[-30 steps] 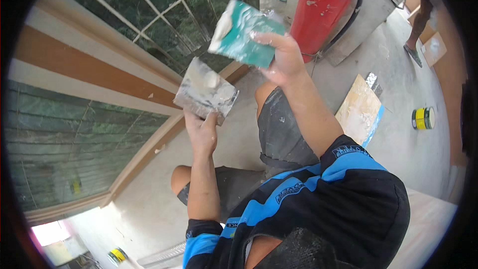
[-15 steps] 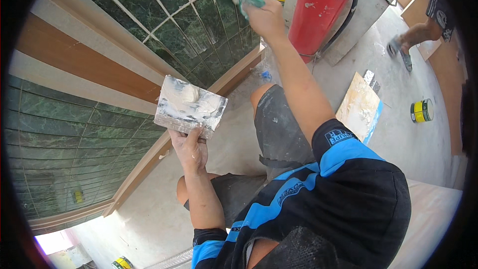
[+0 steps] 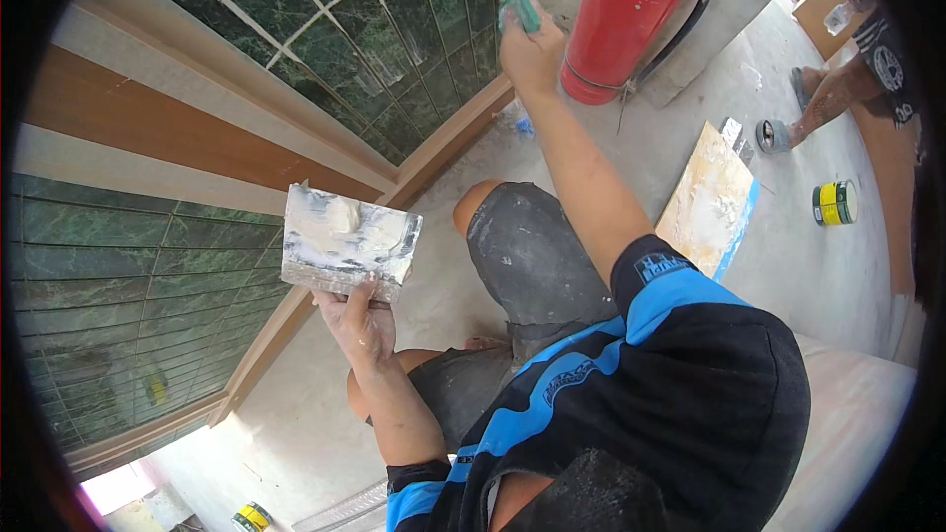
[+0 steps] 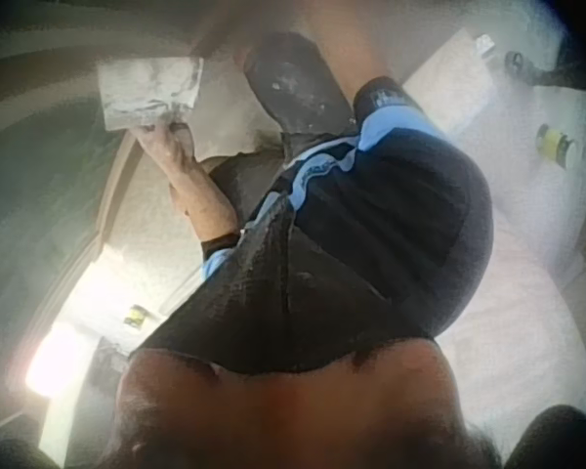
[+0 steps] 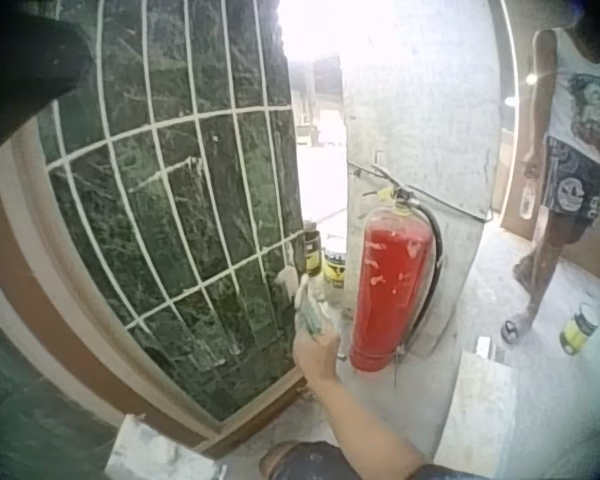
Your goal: Applying plaster or putty to a wall segment using a hand trowel and scraper.
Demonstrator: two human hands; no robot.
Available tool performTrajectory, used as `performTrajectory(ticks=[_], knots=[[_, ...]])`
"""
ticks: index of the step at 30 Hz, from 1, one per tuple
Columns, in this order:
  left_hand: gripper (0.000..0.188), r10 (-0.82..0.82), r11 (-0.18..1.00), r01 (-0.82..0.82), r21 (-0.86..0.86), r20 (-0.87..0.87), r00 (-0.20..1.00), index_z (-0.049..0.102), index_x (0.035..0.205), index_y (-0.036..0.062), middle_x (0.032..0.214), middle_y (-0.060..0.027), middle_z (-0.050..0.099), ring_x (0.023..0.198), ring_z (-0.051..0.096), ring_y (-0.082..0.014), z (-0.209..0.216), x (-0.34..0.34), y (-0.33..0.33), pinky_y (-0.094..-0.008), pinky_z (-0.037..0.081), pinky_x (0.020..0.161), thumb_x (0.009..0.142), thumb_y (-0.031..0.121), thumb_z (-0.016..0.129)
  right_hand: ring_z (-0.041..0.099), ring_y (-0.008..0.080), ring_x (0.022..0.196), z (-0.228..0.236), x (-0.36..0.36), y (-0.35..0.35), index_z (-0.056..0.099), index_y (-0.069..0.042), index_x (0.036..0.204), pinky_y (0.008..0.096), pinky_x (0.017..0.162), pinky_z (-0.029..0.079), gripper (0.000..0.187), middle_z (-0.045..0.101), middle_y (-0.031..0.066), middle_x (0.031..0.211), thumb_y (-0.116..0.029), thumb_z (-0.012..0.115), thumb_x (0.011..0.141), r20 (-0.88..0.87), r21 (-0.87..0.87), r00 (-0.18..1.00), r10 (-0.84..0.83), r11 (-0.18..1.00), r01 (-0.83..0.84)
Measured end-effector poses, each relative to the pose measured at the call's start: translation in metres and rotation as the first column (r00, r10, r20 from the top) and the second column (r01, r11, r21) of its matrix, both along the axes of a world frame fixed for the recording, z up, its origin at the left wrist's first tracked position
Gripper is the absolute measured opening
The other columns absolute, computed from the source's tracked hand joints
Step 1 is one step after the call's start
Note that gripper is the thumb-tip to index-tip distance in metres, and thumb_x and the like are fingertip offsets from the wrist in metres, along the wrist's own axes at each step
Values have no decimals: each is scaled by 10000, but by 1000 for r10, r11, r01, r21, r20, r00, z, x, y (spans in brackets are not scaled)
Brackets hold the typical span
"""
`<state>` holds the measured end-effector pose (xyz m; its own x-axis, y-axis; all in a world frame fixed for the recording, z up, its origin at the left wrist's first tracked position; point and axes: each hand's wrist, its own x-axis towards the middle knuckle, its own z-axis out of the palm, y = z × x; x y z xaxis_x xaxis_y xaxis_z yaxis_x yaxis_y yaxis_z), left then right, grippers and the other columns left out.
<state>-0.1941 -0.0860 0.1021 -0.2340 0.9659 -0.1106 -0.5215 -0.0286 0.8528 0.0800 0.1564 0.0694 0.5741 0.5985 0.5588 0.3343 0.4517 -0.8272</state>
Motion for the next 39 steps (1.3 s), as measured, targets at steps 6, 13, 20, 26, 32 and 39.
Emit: performTrajectory(ticks=[6, 13, 20, 26, 32, 39], knots=[[626, 25, 1000, -25, 12, 12, 1000, 329, 1331, 40, 1257, -150, 470, 1113, 533, -260, 2, 2, -3, -397, 503, 900, 759, -156, 492, 627, 343, 842, -21, -23, -16, 622, -52, 1163, 392, 771, 498, 382, 651, 173, 930, -83, 620, 783, 278, -280, 961, -15, 955, 96], [633, -23, 1000, 23, 20, 9, 1000, 327, 1343, 36, 1272, -155, 457, 1140, 514, -268, 7, 6, -2, -407, 491, 917, 764, -152, 498, 618, 270, 844, -18, 19, -11, 573, 61, 999, 444, 766, 522, 243, 605, 117, 928, 5, 562, 763, -889, -63, 433, 150, 896, -439], [661, -14, 999, 13, 32, 16, 1000, 311, 1368, 36, 1300, -144, 450, 1173, 493, -274, 3, 4, -2, -411, 466, 950, 764, -149, 508, 602, 339, 918, 25, 39, 14, 497, 60, 1063, 555, 811, 527, 292, 555, 179, 1035, 35, 500, 772, -872, 106, 372, 319, 864, -492], [676, -26, 999, 25, 47, 23, 999, 294, 1379, 18, 1310, -157, 445, 1182, 491, -287, 6, 6, 1, -430, 456, 969, 756, -135, 508, 594, 349, 1011, 117, 59, 18, 540, 62, 1080, 496, 926, 482, 293, 597, 187, 1060, -14, 474, 805, -702, 290, 410, 582, 760, -581], [678, 10, 998, -11, 66, 28, 1000, 288, 1380, 3, 1311, -171, 445, 1182, 495, -301, 10, 2, -4, -453, 463, 971, 752, -122, 510, 640, 289, 900, 126, 39, -14, 564, 66, 1049, 403, 810, 532, 268, 629, 137, 1018, 19, 554, 785, -623, 322, 494, 606, 774, -545], [680, -10, 997, 6, 80, 52, 999, 290, 1380, 32, 1310, -151, 444, 1176, 497, -285, 9, -13, -14, -437, 485, 940, 754, -149, 483, 624, 110, 684, 75, -21, -12, 684, -10, 1007, 275, 636, 495, 286, 666, 38, 733, -81, 597, 744, 352, -4, 920, -172, 983, 185]])
